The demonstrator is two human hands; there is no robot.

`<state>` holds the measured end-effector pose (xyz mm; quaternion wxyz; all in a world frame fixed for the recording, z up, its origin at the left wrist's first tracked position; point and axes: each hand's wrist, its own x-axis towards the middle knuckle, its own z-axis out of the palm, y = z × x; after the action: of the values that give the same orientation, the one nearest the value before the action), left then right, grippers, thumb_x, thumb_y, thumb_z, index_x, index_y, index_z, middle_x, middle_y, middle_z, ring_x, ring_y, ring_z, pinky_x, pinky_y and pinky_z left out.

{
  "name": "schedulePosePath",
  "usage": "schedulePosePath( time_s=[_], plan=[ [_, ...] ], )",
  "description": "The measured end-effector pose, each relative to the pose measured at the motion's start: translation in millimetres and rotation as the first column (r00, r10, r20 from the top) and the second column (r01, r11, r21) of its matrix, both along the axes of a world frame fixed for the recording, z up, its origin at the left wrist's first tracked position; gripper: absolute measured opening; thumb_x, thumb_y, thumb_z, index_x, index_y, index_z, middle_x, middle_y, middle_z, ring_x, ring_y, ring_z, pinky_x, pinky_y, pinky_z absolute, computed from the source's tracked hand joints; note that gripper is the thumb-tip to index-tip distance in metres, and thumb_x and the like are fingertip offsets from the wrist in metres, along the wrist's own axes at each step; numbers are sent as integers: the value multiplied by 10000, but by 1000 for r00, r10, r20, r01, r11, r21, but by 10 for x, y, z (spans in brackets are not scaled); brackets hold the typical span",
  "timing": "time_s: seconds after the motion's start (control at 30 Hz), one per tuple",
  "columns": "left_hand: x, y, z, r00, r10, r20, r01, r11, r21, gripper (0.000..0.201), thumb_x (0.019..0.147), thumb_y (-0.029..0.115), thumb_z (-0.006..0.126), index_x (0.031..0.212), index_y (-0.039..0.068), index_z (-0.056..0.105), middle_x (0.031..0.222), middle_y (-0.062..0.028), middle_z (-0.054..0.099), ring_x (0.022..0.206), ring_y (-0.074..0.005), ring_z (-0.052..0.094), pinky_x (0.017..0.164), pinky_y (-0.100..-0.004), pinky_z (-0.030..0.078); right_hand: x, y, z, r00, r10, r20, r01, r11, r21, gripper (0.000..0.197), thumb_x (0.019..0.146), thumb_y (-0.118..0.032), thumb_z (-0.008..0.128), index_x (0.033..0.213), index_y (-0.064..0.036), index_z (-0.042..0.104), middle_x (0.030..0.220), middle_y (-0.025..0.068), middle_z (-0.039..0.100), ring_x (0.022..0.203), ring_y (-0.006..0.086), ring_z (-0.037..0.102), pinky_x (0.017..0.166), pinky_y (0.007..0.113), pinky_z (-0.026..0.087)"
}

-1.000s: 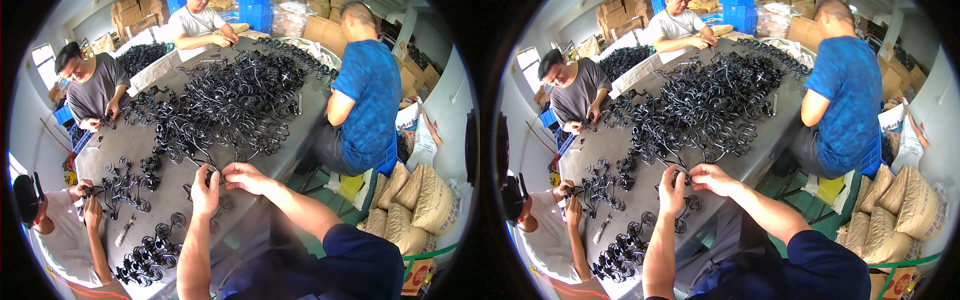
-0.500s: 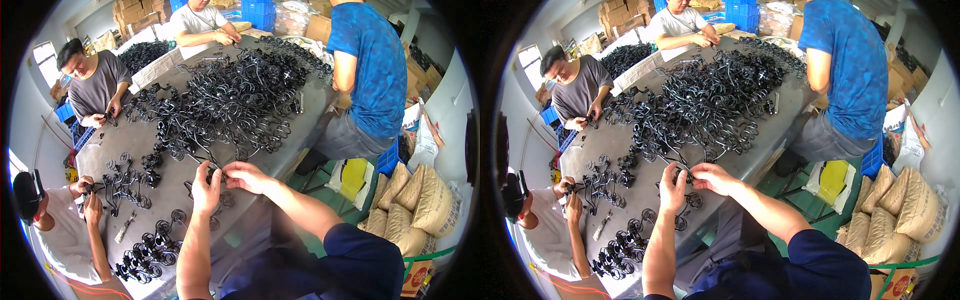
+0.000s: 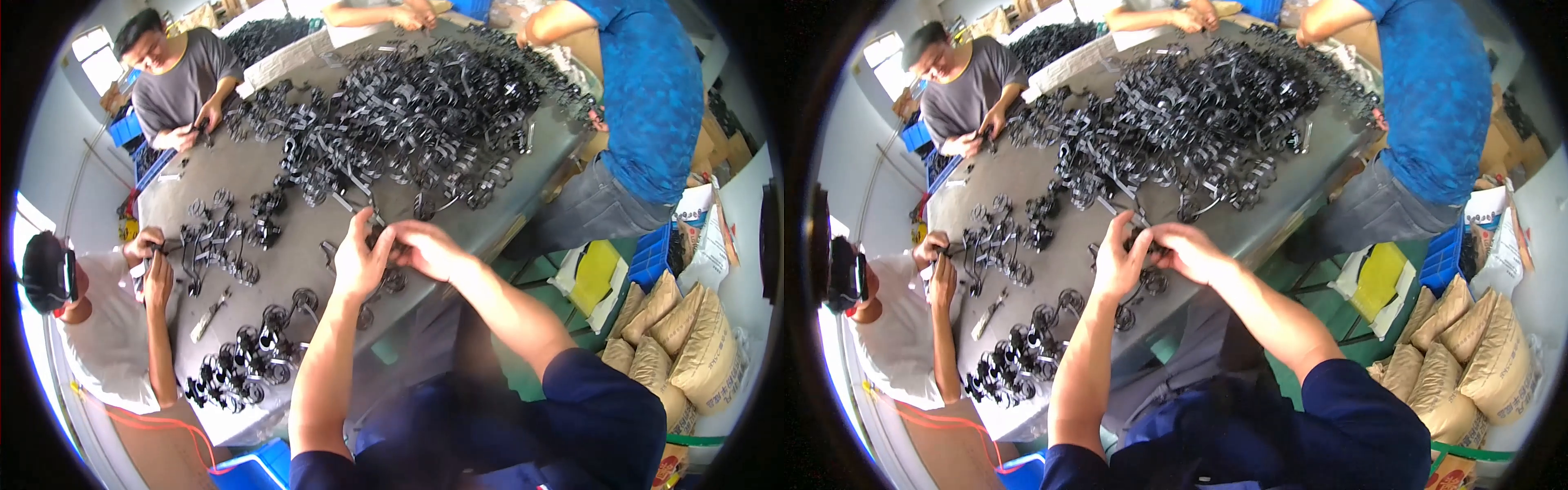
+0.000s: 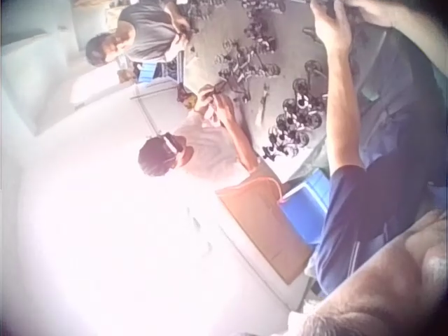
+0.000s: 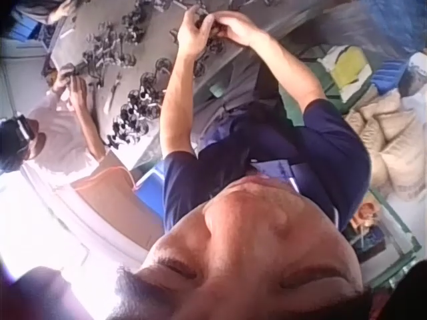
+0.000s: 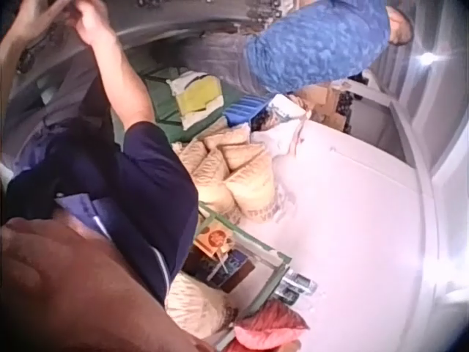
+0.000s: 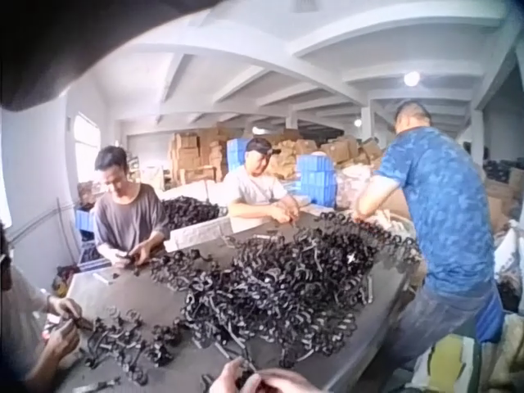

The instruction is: Assembling black industrial components by hand on a workshop table.

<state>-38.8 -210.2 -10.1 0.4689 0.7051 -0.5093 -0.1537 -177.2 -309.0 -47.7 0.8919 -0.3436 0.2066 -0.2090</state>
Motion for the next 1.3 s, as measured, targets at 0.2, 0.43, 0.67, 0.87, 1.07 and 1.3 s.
schedulePosePath(
  time_s=[0.2, 0.43, 0.67, 0.87, 1.07, 1.3],
  plan=[
    [92, -54, -101, 990, 76, -122, -94, 984, -149, 528, 919, 320, 654, 1292, -12, 482, 875, -146, 635, 770, -228, 606, 709, -342, 495, -85, -1, 36, 942, -236, -237, 105, 881, -462, 195, 929, -52, 545, 1096, -18, 640, 982, 52, 656, 833, 136, 607, 693, 275, 506],
    [106, -16, -13, 926, 67, -371, -116, 987, -110, 475, 936, 291, 645, 1260, -23, 498, 830, -73, 630, 745, -124, 570, 665, -279, 474, 27, 127, 5, 907, -417, 61, 16, -111, -994, 200, 813, 30, 628, 1011, 0, 629, 1061, 135, 637, 992, 314, 612, 855, 371, 504],
    [94, 27, 37, 894, 51, -446, -86, 995, -57, 494, 907, 272, 687, 1253, -26, 496, 772, -47, 615, 676, -91, 542, 613, -244, 452, -51, 93, -66, 944, -328, 29, -15, -130, -991, 373, 775, -27, 708, 1128, -11, 591, 1141, 165, 615, 1097, 332, 580, 934, 398, 489],
    [90, 28, 19, 952, -77, -295, 25, 984, -176, 520, 903, 232, 694, 1298, -10, 457, 866, -84, 673, 759, -133, 611, 687, -270, 494, -138, 172, 470, 954, -277, -119, -64, 199, -978, 587, 781, -28, 720, 1320, -9, 490, 1230, 165, 597, 1110, 256, 611, 951, 358, 496],
    [-152, 163, 327, 979, -163, -123, 149, 982, -118, 636, 868, 237, 697, 1357, -16, 379, 1049, -224, 641, 930, -304, 657, 813, -377, 517, -96, 149, 635, 983, -173, 66, 55, -70, -996, 527, 760, 9, 735, 1253, -35, 553, 1202, 134, 595, 1032, 249, 635, 863, 338, 535],
    [-64, 779, 244, 870, 269, 414, -282, 959, -31, 582, 807, 163, 692, 1297, -35, 450, 1134, -242, 573, 968, -388, 599, 843, -434, 498, -173, 154, 536, 969, -46, -243, -177, 559, -810, 427, 839, 32, 697, 1238, -15, 552, 1147, 53, 620, 994, 119, 615, 835, 245, 516]
  ],
)
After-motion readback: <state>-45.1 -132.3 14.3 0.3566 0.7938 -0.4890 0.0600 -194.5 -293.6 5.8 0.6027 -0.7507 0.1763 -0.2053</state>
